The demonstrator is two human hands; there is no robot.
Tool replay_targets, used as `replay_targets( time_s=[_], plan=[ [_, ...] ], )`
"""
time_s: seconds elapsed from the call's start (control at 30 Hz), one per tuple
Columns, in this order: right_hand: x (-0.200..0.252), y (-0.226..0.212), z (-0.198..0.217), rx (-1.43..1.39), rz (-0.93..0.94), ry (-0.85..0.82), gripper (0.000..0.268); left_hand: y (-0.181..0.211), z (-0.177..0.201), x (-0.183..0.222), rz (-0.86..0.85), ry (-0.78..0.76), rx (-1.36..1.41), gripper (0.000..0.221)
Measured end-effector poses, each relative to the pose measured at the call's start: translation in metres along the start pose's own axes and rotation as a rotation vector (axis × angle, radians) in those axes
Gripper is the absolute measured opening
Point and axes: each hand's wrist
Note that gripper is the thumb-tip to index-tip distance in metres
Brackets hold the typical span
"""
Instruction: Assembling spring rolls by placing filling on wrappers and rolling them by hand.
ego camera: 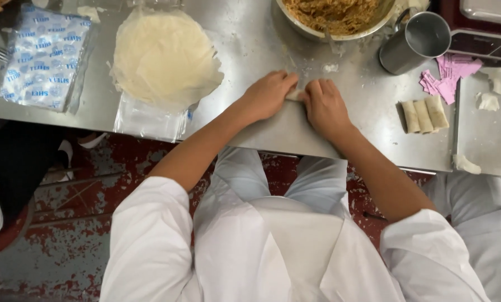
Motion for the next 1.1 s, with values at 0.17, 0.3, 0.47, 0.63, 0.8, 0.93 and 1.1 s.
replay_targets(
  time_s=[0.17,0.3,0.47,0.63,0.8,0.93,1.1],
  plan=[
    [-0.021,0.005,-0.001,0.050,0.040,0.116,0.022,0.005,0.006,-0.017,0.052,0.022,-0.090,0.006],
    [-0.007,-0.009,0.021,0.153,0.050,0.063,0.014,0.007,0.001,-0.004,-0.187,0.175,-0.348,0.014],
    [-0.008,-0.009,0.007,0.161,-0.018,-0.035,0.028,-0.004,-0.023,-0.010,-0.223,0.263,-0.474,0.011],
    [0.027,-0.035,0.028,0.091,-0.064,-0.073,0.026,0.021,-0.037,0.025,-0.186,0.231,-0.417,0.004],
    [0.090,-0.079,0.073,0.050,-0.035,-0.025,0.022,0.046,-0.051,0.085,-0.339,0.223,-0.089,0.027],
    [0.098,-0.052,0.039,-0.101,-0.128,0.009,0.017,0.020,-0.042,0.073,-0.302,0.171,0.129,0.040],
    [0.069,-0.069,0.064,-0.030,-0.041,0.059,0.026,0.024,-0.008,0.067,-0.348,0.113,0.043,0.035]
  ],
)
Point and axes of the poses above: each hand's wrist, its own x-axis away from the middle knuckle, its own z-axis out of the back of the hand, y = z × x, and after that the axes turned 8 degrees about x, right-handed
